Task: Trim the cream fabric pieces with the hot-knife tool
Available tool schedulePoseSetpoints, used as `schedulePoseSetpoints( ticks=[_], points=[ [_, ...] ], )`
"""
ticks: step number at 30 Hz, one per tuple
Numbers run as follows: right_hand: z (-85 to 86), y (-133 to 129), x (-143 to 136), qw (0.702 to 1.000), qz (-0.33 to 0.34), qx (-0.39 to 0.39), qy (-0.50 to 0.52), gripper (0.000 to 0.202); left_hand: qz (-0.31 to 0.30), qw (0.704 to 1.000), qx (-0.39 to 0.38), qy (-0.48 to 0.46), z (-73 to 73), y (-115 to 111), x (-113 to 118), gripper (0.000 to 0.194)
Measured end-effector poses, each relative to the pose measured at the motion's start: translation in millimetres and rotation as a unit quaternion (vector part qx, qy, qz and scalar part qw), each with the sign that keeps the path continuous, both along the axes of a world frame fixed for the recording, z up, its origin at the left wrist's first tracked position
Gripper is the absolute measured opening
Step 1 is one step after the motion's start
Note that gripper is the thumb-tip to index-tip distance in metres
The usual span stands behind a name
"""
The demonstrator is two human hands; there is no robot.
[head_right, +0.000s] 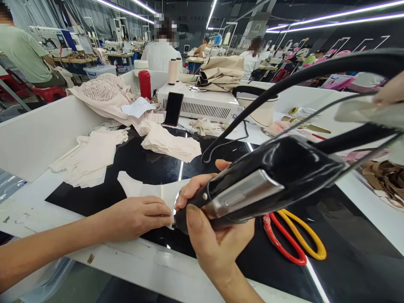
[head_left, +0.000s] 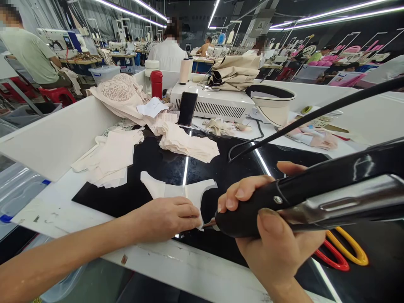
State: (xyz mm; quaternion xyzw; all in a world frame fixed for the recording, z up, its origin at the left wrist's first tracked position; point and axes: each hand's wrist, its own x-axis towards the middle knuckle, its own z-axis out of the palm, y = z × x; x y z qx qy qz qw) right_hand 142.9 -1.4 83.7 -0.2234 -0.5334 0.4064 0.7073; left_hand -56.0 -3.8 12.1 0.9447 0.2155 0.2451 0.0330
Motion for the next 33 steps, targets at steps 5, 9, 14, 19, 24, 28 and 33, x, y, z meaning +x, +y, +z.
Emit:
schedulePoseSetpoints(
  ticks=[5, 9, 14, 19, 24, 28, 33],
  points=[
    [-0.3, -0.9, 1.5, 1.0, -0.005, -0.014, -0.016, 0.048, -0.007, 1.0, -0.004, -0.023, -1.6, 0.5, -1.4, 0.025],
    [0.5, -2.3, 1.2, 1.0, -0.011, -0.015, -0.019, 0.05, -0.006, 0.999, -0.028, -0.036, -3.0, 2.6, -3.6, 0.031],
    [-0.2, -9.1, 0.7, 1.0, 0.006, -0.019, -0.013, 0.047, -0.015, 0.998, -0.061, -0.011, -6.0, -0.9, -8.4, 0.031],
    [0.9, -2.4, 10.1, 1.0, -0.014, -0.002, -0.003, 0.047, -0.053, 0.996, -0.072, -0.023, 2.4, -19.2, -16.0, 0.03],
    [7.1, 23.2, 30.9, 0.995, -0.098, -0.004, 0.01, 0.032, -0.063, 0.993, -0.099, -0.029, 20.6, -31.0, -14.1, 0.025],
    [3.1, 35.4, 35.7, 0.993, -0.111, 0.028, 0.0, 0.028, -0.043, 0.997, -0.045, -0.037, 26.1, -19.9, -3.7, 0.025],
    [-5.2, 38.1, 30.6, 0.996, -0.078, 0.031, -0.013, 0.033, 0.012, 1.0, 0.012, -0.024, 21.5, 1.5, 19.7, 0.022]
  ],
)
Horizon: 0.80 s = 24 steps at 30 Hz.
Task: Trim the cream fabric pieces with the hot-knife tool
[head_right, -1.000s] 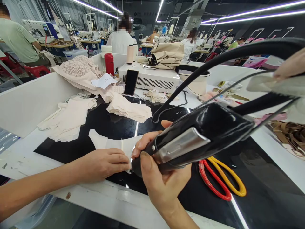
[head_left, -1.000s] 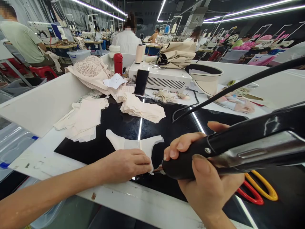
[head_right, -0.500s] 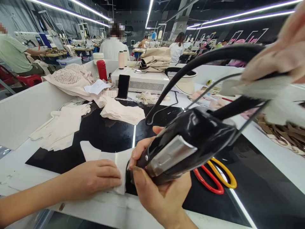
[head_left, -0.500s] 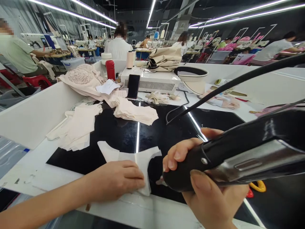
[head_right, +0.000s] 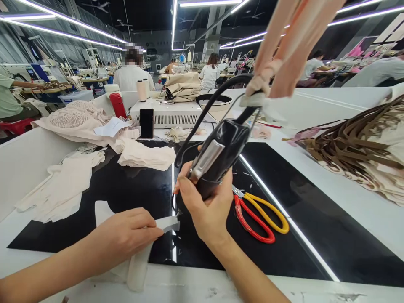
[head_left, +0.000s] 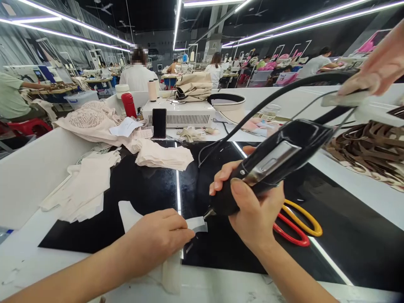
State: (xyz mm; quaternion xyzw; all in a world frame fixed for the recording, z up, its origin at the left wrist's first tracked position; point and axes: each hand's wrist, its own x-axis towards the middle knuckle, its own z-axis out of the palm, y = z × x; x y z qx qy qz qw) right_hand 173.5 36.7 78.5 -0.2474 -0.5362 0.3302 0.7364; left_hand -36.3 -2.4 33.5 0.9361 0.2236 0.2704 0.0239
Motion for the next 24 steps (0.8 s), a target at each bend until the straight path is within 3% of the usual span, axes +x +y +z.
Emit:
schedulePoseSetpoints(
  ticks=[7, 12, 17, 24],
  points=[
    [-5.5, -1.4, -2.3, 1.0, 0.015, -0.024, -0.006, 0.039, 0.056, 0.992, 0.084, 0.077, -20.6, 13.4, 33.6, 0.032],
    [-6.4, -1.8, -1.7, 0.999, 0.02, -0.024, -0.012, 0.039, 0.105, 0.984, 0.124, 0.077, -23.3, 9.8, 45.6, 0.033],
    [-3.0, -1.8, -2.4, 0.999, 0.019, -0.025, -0.025, 0.033, 0.106, 0.978, 0.144, 0.106, -24.0, 6.3, 46.6, 0.035],
    [-1.6, -2.9, -2.9, 0.998, 0.005, -0.043, -0.035, 0.033, 0.108, 0.99, 0.092, -0.002, -18.8, 11.7, 36.0, 0.038]
  ],
)
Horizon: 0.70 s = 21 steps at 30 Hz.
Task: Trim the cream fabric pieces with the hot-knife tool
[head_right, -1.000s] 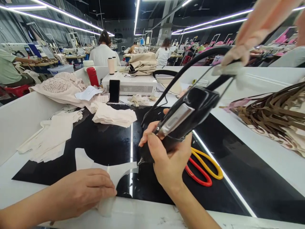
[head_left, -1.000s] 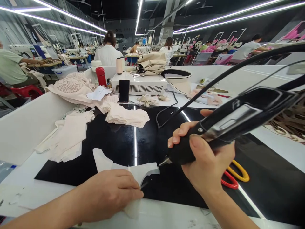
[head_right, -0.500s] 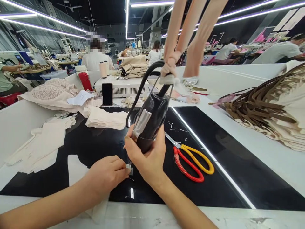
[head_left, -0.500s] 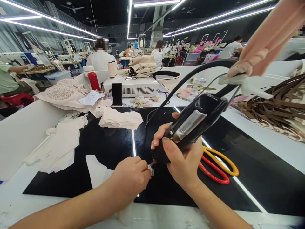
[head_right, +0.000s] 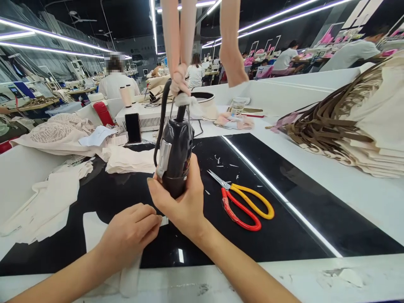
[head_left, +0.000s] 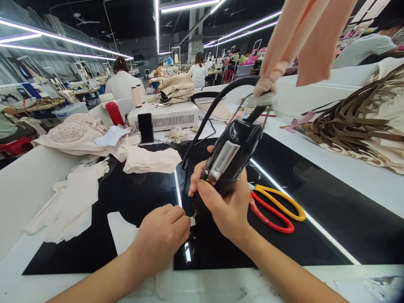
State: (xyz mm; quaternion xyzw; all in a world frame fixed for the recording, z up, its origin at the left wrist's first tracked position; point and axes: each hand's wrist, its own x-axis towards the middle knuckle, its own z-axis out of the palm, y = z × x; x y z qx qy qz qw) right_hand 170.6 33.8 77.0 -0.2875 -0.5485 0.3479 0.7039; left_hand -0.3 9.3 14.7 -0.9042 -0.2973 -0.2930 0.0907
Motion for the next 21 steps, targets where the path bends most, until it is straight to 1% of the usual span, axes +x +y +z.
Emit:
schedulePoseSetpoints(
  ticks=[3, 9, 15, 21],
  points=[
    [-0.2, 0.0, 0.0, 1.0, -0.003, -0.003, -0.003, 0.033, 0.009, 1.0, -0.003, -0.009, 1.8, 0.9, 0.4, 0.038],
    [0.4, -0.4, -0.3, 1.0, -0.006, -0.001, -0.004, 0.031, 0.016, 1.0, 0.008, 0.014, -4.2, -0.7, 5.6, 0.04],
    [-0.3, -0.5, 1.1, 1.0, -0.008, -0.005, -0.003, 0.03, 0.019, 1.0, 0.004, 0.009, -2.4, -1.7, 5.6, 0.041],
    [-2.5, 0.2, 1.3, 1.0, -0.018, -0.007, -0.006, 0.031, 0.043, 0.999, 0.017, -0.001, -2.5, -2.1, 5.2, 0.039]
  ],
)
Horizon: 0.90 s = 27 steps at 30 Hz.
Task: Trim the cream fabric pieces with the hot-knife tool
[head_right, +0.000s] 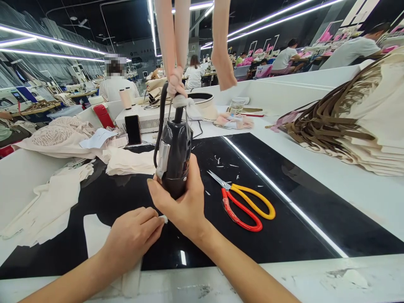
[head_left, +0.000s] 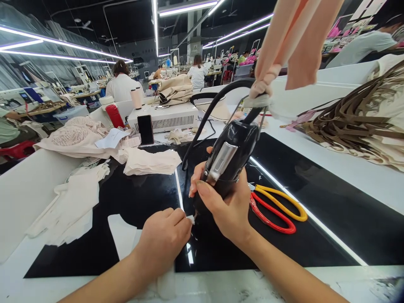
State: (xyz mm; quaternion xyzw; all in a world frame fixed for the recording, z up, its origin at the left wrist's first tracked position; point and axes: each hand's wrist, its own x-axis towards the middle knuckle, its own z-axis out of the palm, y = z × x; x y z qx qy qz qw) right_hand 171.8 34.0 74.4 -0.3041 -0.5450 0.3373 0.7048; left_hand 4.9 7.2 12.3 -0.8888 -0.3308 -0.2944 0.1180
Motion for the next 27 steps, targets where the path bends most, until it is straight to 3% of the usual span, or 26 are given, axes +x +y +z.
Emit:
schedulePoseSetpoints(
  ticks=[13, 21, 27],
  points=[
    [-0.5, 2.1, -0.6, 0.999, 0.038, 0.012, 0.038, 0.031, 0.028, 0.999, -0.015, -0.022, -2.0, 1.3, 2.4, 0.037],
    [-5.1, 7.0, -0.6, 0.998, 0.038, 0.018, 0.054, 0.039, 0.034, 0.994, -0.089, -0.048, -10.4, 3.6, 1.2, 0.029],
    [-3.7, 6.3, -0.5, 0.999, 0.02, 0.023, 0.034, 0.04, 0.036, 0.994, -0.082, -0.055, -12.2, 4.5, 1.5, 0.031]
  ],
)
